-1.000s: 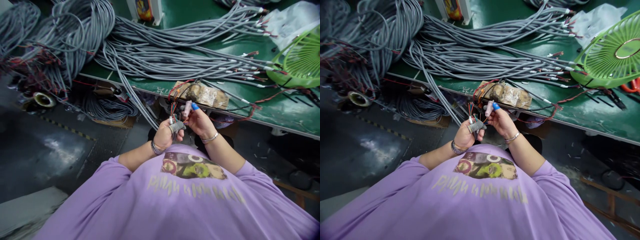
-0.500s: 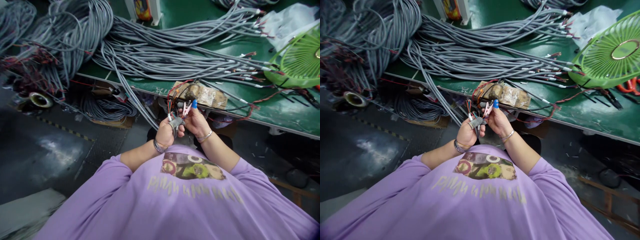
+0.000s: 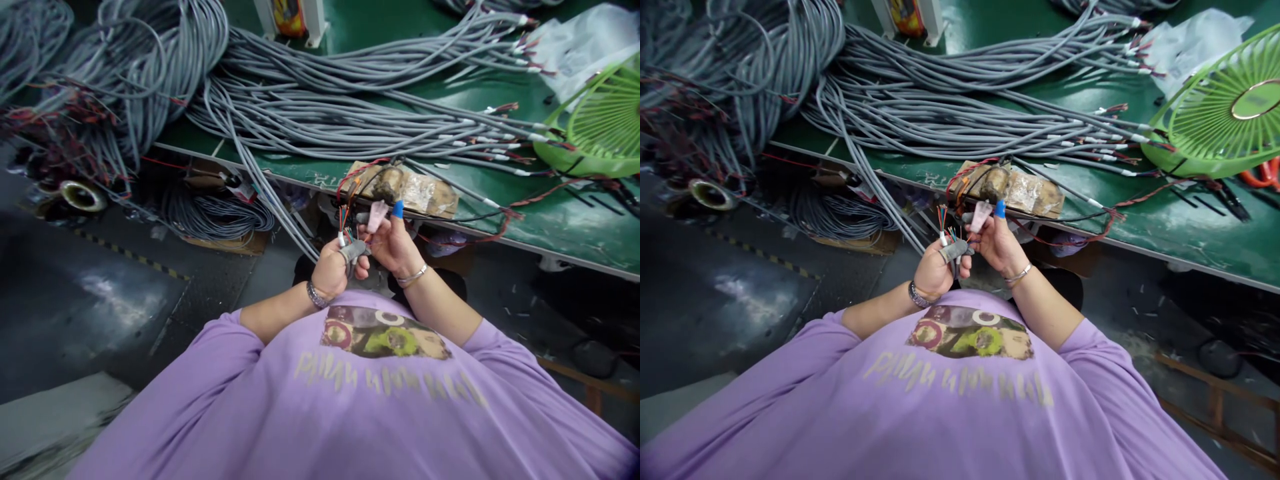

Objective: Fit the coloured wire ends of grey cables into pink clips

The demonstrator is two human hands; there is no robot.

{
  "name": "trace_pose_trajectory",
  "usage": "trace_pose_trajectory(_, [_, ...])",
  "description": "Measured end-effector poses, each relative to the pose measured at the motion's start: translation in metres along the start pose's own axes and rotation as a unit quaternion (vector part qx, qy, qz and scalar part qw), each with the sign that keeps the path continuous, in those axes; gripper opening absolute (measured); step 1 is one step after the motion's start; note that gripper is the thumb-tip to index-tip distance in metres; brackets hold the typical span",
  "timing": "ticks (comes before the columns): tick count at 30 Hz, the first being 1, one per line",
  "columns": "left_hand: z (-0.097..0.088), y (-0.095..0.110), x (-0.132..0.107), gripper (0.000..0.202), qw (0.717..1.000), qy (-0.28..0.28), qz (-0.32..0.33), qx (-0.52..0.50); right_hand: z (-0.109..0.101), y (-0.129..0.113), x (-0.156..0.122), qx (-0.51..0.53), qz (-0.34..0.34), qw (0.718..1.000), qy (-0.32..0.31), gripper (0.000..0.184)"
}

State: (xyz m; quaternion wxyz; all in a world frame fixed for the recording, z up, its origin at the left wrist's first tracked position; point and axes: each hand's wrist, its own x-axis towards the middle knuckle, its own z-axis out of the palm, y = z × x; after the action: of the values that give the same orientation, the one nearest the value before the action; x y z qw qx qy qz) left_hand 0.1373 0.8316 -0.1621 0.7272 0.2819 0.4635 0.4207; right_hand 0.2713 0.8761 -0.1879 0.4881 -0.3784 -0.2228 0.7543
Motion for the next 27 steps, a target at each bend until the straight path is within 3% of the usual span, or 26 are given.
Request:
trace_pose_trajectory(5, [-0.010, -0.007, -0.003, 0.044, 0.999, -0.006, 0.002, 0.035, -0.021, -0.008, -0.013, -0.107, 0.059, 0.988, -0.096, 0.057])
trace_pose_trajectory(10, [-0.013, -0.012, -0.001, 0.041, 0.995, -0.063, 0.003, 0.078, -0.020, -0.012, -0.022, -0.198, 0.003, 0.977, -0.083, 0.033])
trace_pose_trajectory(14, [-0.014, -0.011, 0.001, 0.037, 0.981, -0.131, -0.050, 0.134, -0.014, -0.011, -0.026, -0.227, -0.024, 0.969, -0.094, 0.029])
trace_pose_trajectory(21, [-0.012, -0.007, 0.002, 0.041, 0.997, -0.040, 0.000, 0.063, -0.024, -0.013, -0.027, -0.190, 0.062, 0.977, -0.076, 0.047])
trace_pose_trajectory(24, [-0.011, -0.007, 0.002, 0.042, 0.997, -0.030, 0.000, 0.064, -0.021, -0.013, -0.028, -0.198, 0.036, 0.977, -0.073, 0.040])
trace_pose_trajectory(27, [-0.010, -0.009, 0.001, 0.042, 0.994, -0.069, -0.012, 0.085, -0.014, -0.009, -0.026, -0.198, -0.010, 0.979, -0.043, 0.035])
